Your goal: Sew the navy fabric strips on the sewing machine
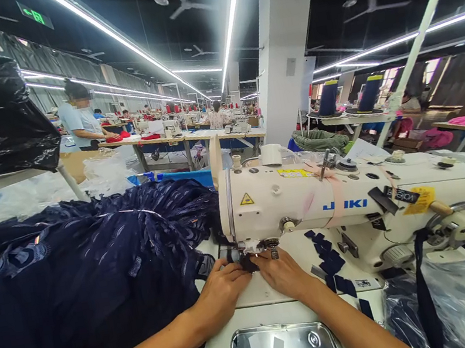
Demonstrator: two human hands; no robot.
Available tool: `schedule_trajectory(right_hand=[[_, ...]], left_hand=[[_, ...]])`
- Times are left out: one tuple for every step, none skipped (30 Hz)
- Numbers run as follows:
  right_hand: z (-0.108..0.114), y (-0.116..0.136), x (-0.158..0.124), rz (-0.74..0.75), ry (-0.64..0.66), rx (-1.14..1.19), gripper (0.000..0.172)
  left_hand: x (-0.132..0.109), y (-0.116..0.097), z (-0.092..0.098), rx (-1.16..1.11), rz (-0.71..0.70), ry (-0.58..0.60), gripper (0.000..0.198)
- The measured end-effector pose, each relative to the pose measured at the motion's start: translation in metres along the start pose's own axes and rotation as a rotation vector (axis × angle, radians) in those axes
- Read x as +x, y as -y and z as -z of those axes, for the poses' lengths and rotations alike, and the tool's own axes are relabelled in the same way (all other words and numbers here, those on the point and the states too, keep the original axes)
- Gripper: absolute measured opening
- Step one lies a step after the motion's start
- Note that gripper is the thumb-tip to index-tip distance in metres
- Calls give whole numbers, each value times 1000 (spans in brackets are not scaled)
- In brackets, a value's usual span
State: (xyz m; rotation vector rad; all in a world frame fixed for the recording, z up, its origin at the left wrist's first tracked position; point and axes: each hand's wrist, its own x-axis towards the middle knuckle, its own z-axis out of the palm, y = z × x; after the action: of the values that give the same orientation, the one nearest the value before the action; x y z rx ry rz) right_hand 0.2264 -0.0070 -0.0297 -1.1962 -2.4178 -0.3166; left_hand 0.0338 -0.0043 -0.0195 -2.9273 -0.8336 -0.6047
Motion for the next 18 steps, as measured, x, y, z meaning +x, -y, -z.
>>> schedule_trajectory(right_hand=[[0, 1, 0, 2, -5, 10, 29], [1, 3, 0, 7, -10, 20, 28], [2, 6, 0, 14, -14, 30, 28], [3, 8, 0, 21, -15, 40, 27], [3, 10, 0, 25, -14, 50, 27], [4, 12, 0, 27, -12, 58, 27], [4, 14, 0, 28, -10, 67, 27], [4, 15, 0, 27, -8, 75, 27], [3, 16, 0, 26, -7, 83, 27], [3, 16, 0, 25, -8, 89, 27], [2, 16, -1, 24, -13, 93, 27], [1, 15, -1, 25, -20, 96, 26], [1, 15, -2, 29, -29, 96, 26], [0, 15, -2, 34, -38, 97, 26], [0, 15, -2, 40, -45, 97, 27], [0, 15, -2, 47, -50, 99, 27], [0, 16, -2, 53, -54, 102, 27], [0, 16, -2, 59, -58, 107, 28]], left_hand=[[-2, 3, 2, -21, 4, 13, 20], [-3, 6, 4, -36, 19, 24, 19], [-4, 10, 6, -46, 42, 30, 19], [-4, 12, 7, -49, 69, 32, 18], [-4, 14, 8, -45, 94, 29, 19], [-3, 14, 9, -34, 116, 26, 20], [-3, 14, 9, -19, 131, 26, 20], [-2, 14, 10, -2, 137, 29, 20], [-1, 13, 11, 13, 136, 32, 20], [0, 12, 11, 27, 131, 36, 20], [1, 11, 12, 38, 122, 42, 20], [1, 10, 12, 47, 113, 50, 20], [1, 10, 13, 55, 105, 58, 21], [1, 10, 14, 63, 99, 68, 22], [1, 10, 14, 70, 96, 79, 23], [0, 11, 14, 76, 95, 88, 24], [0, 11, 15, 81, 96, 93, 25], [0, 12, 14, 83, 96, 96, 25]])
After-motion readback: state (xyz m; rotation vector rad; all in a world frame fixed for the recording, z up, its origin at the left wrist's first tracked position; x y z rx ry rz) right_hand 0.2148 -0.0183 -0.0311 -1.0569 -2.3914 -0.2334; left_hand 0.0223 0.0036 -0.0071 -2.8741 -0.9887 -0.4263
